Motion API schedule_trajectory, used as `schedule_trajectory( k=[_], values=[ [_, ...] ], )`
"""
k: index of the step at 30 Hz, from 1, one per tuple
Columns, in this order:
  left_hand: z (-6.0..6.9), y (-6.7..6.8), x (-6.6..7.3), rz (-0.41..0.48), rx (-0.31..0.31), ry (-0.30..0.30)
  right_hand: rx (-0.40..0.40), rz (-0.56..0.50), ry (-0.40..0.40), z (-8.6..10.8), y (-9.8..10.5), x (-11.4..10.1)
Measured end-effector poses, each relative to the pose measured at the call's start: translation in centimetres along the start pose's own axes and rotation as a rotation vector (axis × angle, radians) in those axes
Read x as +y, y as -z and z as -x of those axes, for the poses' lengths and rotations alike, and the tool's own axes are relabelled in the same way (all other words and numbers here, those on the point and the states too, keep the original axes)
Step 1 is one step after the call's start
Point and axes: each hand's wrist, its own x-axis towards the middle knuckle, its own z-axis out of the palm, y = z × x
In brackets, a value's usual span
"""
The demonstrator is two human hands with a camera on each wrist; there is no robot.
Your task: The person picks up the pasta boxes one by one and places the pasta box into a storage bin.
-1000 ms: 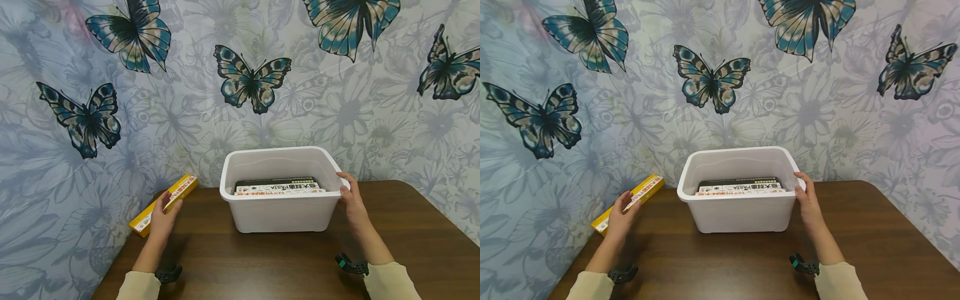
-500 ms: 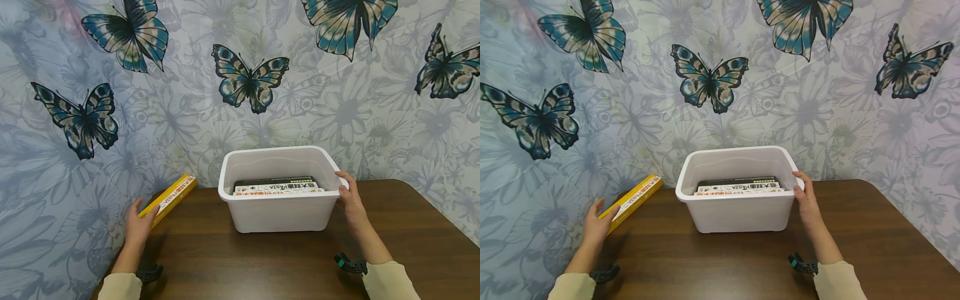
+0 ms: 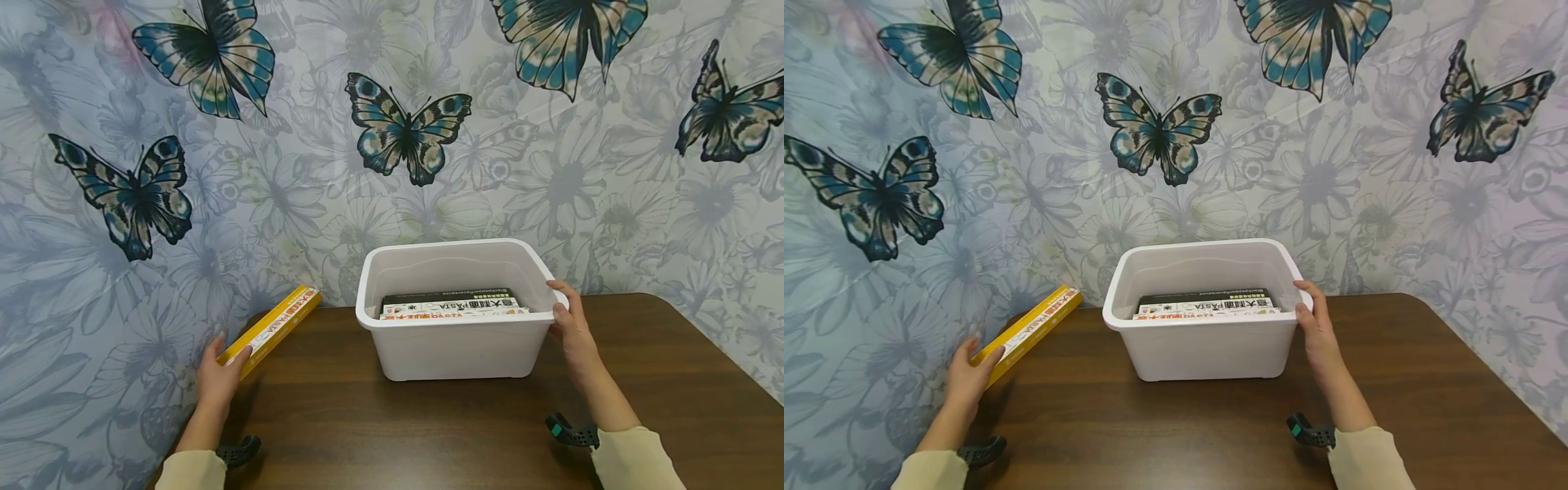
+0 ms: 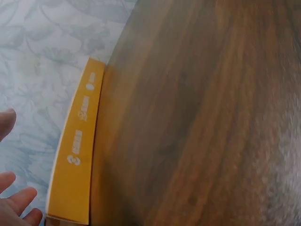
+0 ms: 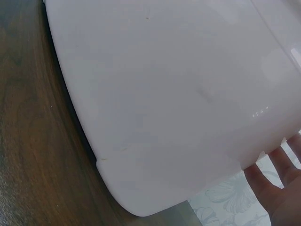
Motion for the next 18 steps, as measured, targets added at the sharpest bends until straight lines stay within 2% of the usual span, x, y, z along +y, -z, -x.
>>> schedule_trajectory(
  k=[4,9,13,18],
  values=[
    [-0.1,0.1,-0.6,0.031,-0.016,0.018,0.005,0.001,0.004,0.0,-0.1,0.1],
    [-0.4,0.3,-1.3,-0.001,-0.017,0.047,0.005,-0.007,0.007,-0.1,-0.2,0.0],
    [-0.4,0.5,-2.0,-0.055,-0.029,0.004,0.000,-0.013,0.009,-0.1,-0.1,0.0],
    [-0.1,0.6,-2.7,-0.142,-0.105,-0.030,-0.002,-0.013,0.013,0.0,-0.1,0.0]
  ],
)
